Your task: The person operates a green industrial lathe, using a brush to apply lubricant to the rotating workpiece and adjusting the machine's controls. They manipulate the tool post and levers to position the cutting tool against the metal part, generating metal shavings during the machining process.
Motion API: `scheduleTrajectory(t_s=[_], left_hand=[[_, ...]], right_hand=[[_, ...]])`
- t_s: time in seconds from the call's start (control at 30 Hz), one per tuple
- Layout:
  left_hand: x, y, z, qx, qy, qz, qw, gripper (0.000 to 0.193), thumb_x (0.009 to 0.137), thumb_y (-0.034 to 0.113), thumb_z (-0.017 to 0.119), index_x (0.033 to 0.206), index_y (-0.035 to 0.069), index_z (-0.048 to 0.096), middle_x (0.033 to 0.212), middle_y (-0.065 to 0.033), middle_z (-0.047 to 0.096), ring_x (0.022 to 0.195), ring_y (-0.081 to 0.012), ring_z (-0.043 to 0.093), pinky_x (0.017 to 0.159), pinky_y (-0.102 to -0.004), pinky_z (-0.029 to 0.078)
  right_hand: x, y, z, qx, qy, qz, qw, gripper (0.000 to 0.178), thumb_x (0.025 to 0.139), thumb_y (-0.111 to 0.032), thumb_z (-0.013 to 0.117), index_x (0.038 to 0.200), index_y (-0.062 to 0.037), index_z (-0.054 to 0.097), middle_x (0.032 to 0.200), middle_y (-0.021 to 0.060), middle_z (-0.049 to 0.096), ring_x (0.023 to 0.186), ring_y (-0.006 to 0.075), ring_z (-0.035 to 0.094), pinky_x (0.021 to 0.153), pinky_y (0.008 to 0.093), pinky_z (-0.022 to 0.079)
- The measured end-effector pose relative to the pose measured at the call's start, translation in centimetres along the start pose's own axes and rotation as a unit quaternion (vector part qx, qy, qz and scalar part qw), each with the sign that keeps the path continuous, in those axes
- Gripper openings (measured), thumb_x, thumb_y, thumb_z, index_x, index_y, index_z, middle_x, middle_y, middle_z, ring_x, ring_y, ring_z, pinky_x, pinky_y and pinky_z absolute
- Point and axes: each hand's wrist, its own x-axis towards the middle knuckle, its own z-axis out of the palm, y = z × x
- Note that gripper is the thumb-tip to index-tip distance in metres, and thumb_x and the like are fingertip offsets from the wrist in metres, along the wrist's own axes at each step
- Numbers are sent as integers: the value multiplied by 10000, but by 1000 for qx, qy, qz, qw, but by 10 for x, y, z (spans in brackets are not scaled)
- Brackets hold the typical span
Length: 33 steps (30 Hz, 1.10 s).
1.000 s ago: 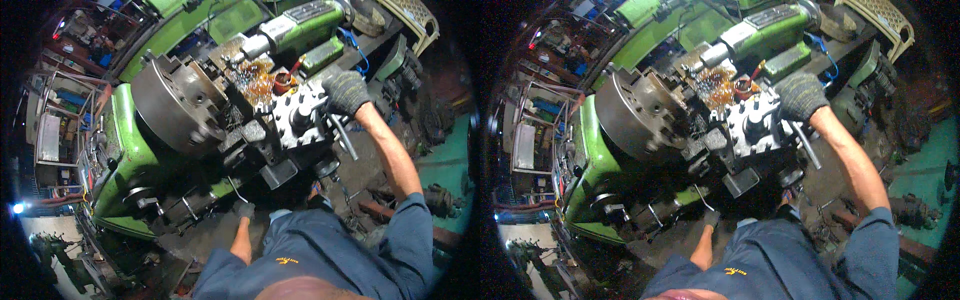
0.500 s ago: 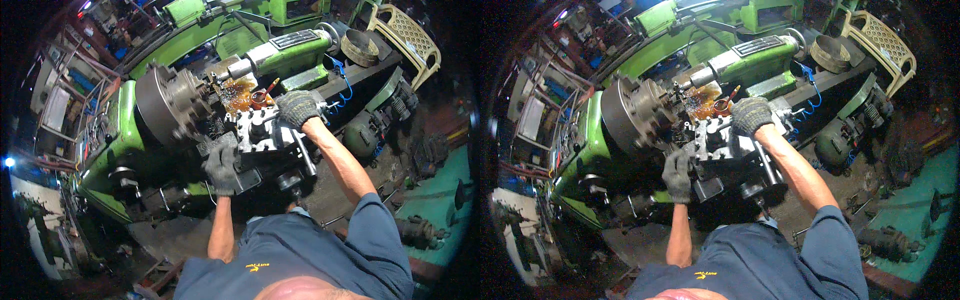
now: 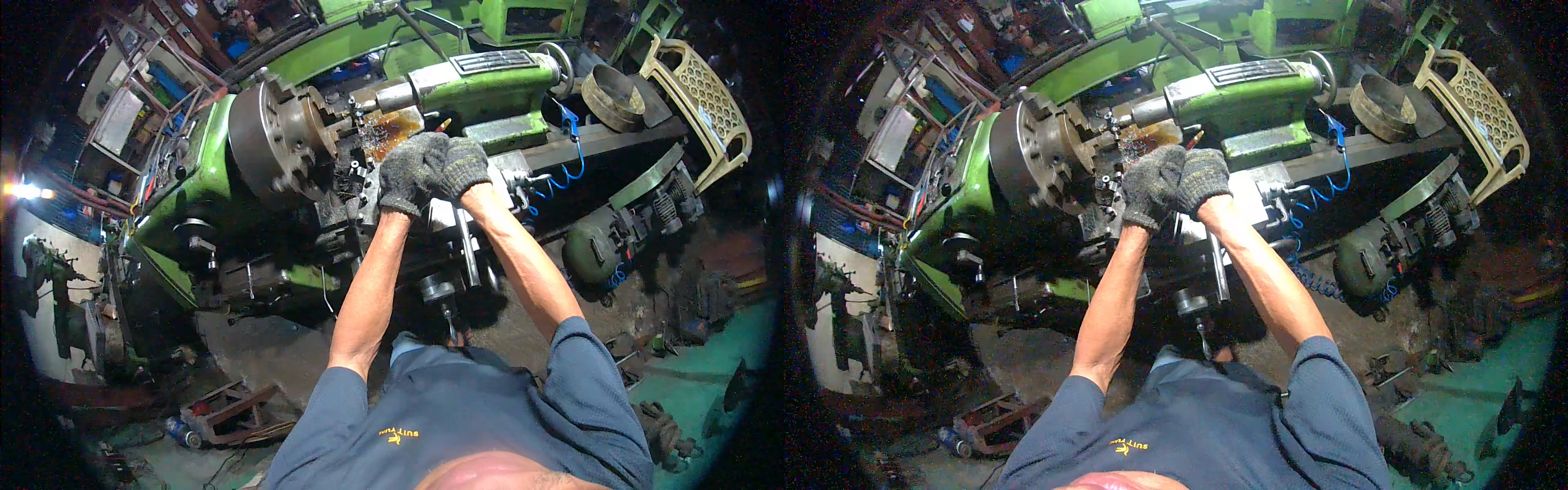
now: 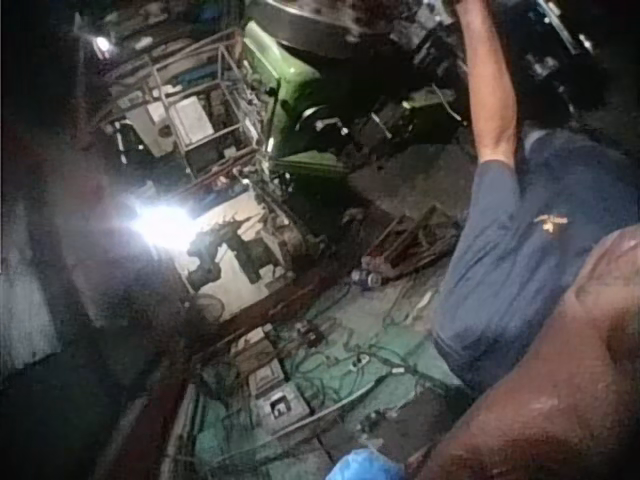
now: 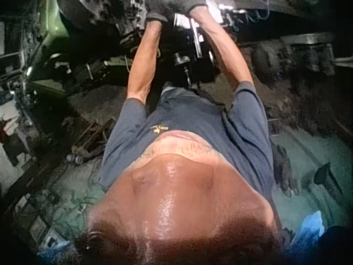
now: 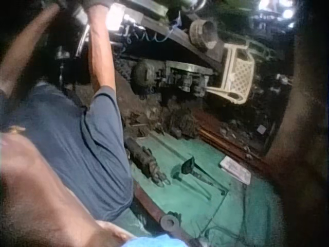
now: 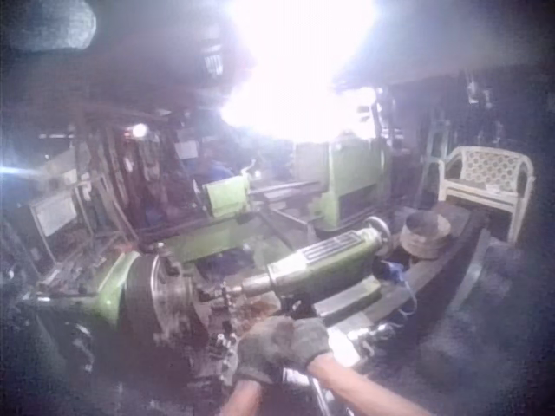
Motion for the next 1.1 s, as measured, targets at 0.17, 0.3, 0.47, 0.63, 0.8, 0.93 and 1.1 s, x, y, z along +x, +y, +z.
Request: scheduleTrajectory(t_s=[0.17, 0.3, 0.47, 0.63, 0.8, 0.93, 1.1], left_hand=[[28, -31, 4, 76, -136, 59, 986, 325, 1017, 333, 463, 1127, 132, 693, 1067, -194, 695, 984, -373, 671, 808, -463, 524], [46, -52, 10, -6, -239, 4, 971, 291, 960, 175, 542, 1233, 115, 623, 1127, -170, 701, 1051, -306, 682, 891, -414, 517], [54, -64, 16, -63, -227, -136, 962, 283, 961, 177, 549, 1222, 111, 638, 1126, -152, 706, 1043, -286, 679, 899, -401, 514], [55, -71, 22, -61, -217, -156, 962, 276, 963, 179, 557, 1211, 107, 653, 1125, -133, 711, 1036, -266, 677, 907, -388, 510], [55, -73, 23, -62, -230, -149, 960, 269, 964, 181, 564, 1200, 103, 668, 1124, -114, 715, 1029, -247, 674, 916, -375, 507], [55, -74, 22, -68, -244, -145, 956, 264, 966, 183, 570, 1191, 100, 680, 1123, -99, 719, 1023, -231, 672, 922, -364, 504], [59, -74, 25, -81, -262, -131, 953, 259, 967, 185, 577, 1180, 96, 694, 1122, -80, 724, 1016, -212, 669, 930, -351, 500]], right_hand=[[4, -9, -22, -66, -129, 21, 989, 382, 759, -435, 680, 878, -84, 774, 845, 154, 742, 817, 299, 733, 722, 443, 560], [6, -23, -51, -81, -184, -21, 979, 336, 742, -369, 661, 882, -91, 787, 898, 155, 748, 863, 298, 732, 739, 438, 562], [5, -18, -52, -73, -179, -33, 980, 338, 729, -365, 657, 897, -102, 788, 901, 138, 748, 887, 292, 725, 761, 443, 560], [3, -19, -47, -86, -150, -31, 984, 363, 728, -383, 666, 935, -108, 785, 918, 138, 745, 898, 303, 719, 765, 451, 560], [4, -18, -48, -60, -163, -41, 984, 393, 745, -431, 681, 940, -105, 780, 916, 141, 744, 890, 302, 719, 768, 468, 557], [4, -18, -45, -58, -149, -45, 986, 377, 735, -412, 694, 936, -104, 777, 904, 139, 744, 875, 301, 719, 760, 466, 556], [4, -15, -47, -63, -133, -51, 988, 352, 733, -395, 695, 922, -110, 777, 891, 128, 744, 874, 302, 717, 749, 476, 552]])
